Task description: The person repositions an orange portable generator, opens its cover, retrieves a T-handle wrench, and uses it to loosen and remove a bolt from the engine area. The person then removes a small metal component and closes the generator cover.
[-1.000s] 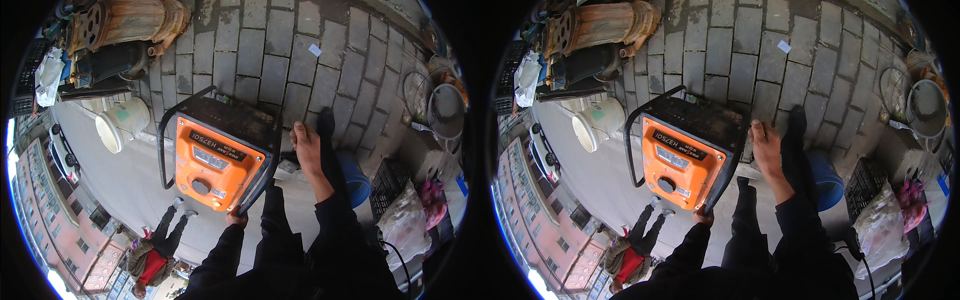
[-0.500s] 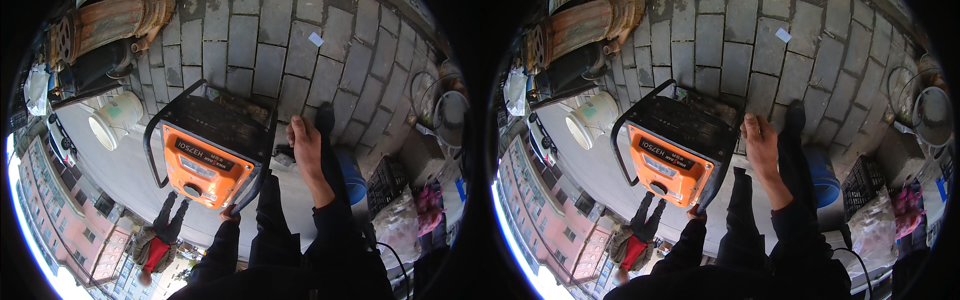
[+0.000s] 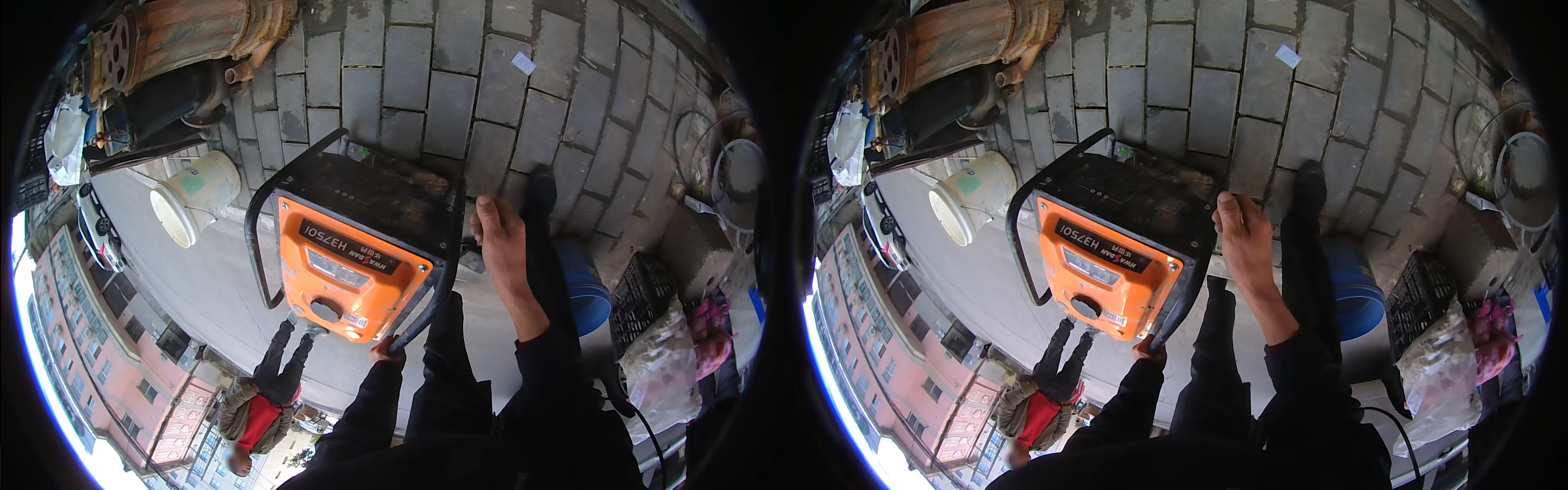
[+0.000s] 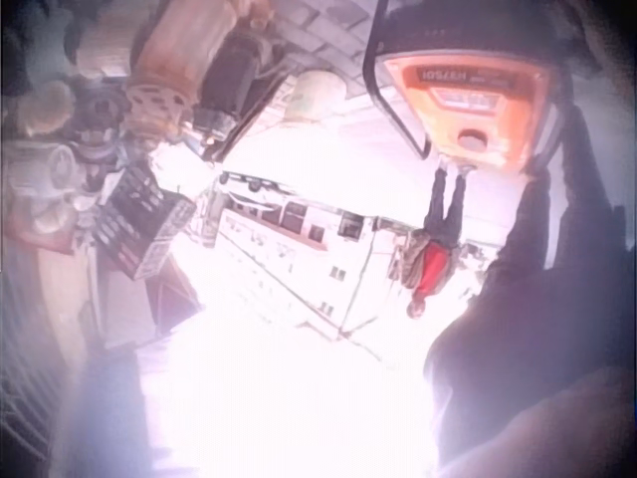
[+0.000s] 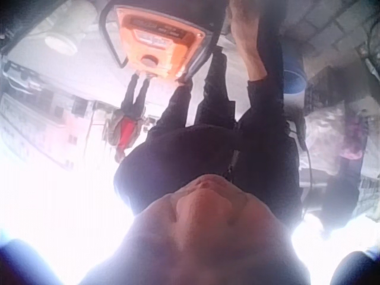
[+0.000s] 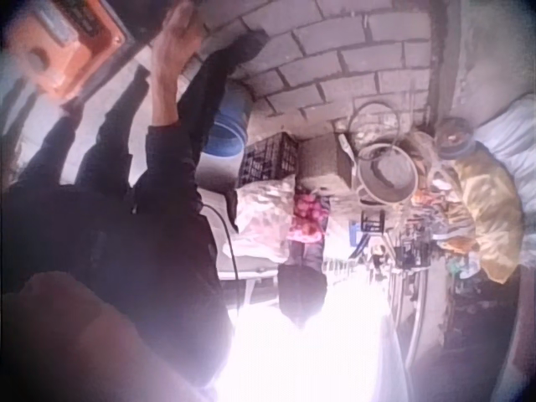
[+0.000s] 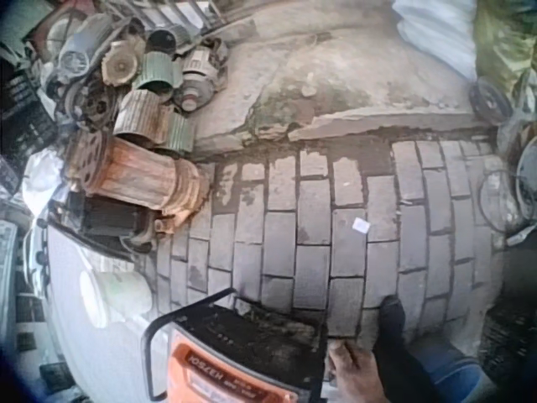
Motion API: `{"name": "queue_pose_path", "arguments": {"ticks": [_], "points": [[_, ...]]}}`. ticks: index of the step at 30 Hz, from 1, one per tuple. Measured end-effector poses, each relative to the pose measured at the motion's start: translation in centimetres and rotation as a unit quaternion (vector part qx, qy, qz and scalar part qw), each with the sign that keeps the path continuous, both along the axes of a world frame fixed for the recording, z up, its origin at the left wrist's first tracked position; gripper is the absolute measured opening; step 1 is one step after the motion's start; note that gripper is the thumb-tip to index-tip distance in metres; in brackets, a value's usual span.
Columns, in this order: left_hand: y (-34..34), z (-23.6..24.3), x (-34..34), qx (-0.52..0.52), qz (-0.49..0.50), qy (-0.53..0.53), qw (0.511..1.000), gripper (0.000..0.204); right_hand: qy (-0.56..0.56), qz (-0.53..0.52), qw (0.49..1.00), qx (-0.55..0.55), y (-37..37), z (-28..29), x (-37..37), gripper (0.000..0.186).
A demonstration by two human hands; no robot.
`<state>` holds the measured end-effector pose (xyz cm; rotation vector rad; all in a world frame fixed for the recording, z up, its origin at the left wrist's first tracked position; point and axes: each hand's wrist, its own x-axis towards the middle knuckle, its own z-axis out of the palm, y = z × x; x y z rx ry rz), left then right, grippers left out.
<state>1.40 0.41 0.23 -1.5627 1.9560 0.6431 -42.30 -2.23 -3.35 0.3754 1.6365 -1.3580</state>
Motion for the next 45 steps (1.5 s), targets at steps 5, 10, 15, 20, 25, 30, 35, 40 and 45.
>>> {"name": "queue_pose_path", "arguments": {"ticks": [5,10,15,20,25,30,35,40,45], "points": [[-0.2,0.1,-0.6,0.001,-0.005,-0.013,1.0,0.021,0.122,0.06,0.991,-0.019,-0.9,1.4,3.3,0.039],[-0.7,0.2,-1.0,0.078,0.017,-0.049,0.996,0.019,0.291,0.067,0.952,-0.07,-1.6,4.0,7.8,0.032],[-1.1,0.3,-1.3,0.095,0.026,0.002,0.995,0.027,0.353,0.048,0.934,-0.04,-2.0,5.5,12.8,0.035],[-1.8,1.5,-1.6,0.11,0.005,0.064,0.992,0.033,0.449,0.056,0.889,0.07,-2.6,4.5,14.0,0.042],[-2.0,2.5,-1.8,0.092,0.008,0.128,0.988,0.032,0.49,0.079,0.864,0.084,-3.0,3.0,13.7,0.046],[-1.7,2.5,-1.8,0.066,0.012,0.131,0.989,0.033,0.519,0.065,0.849,0.073,-2.9,2.6,13.6,0.04],[-1.8,2.4,-1.4,0.071,0.021,0.166,0.983,0.032,0.524,0.071,0.845,0.085,-2.7,2.3,13.2,0.042],[-1.7,2.3,-1.2,0.03,-0.003,0.21,0.977,0.032,0.587,0.08,0.795,0.131,-2.3,2.4,14.2,0.044],[-1.3,2.2,-0.7,0.015,0.016,0.243,0.97,0.027,0.559,0.081,0.777,0.276,0.7,2.5,21.9,0.069]]}}
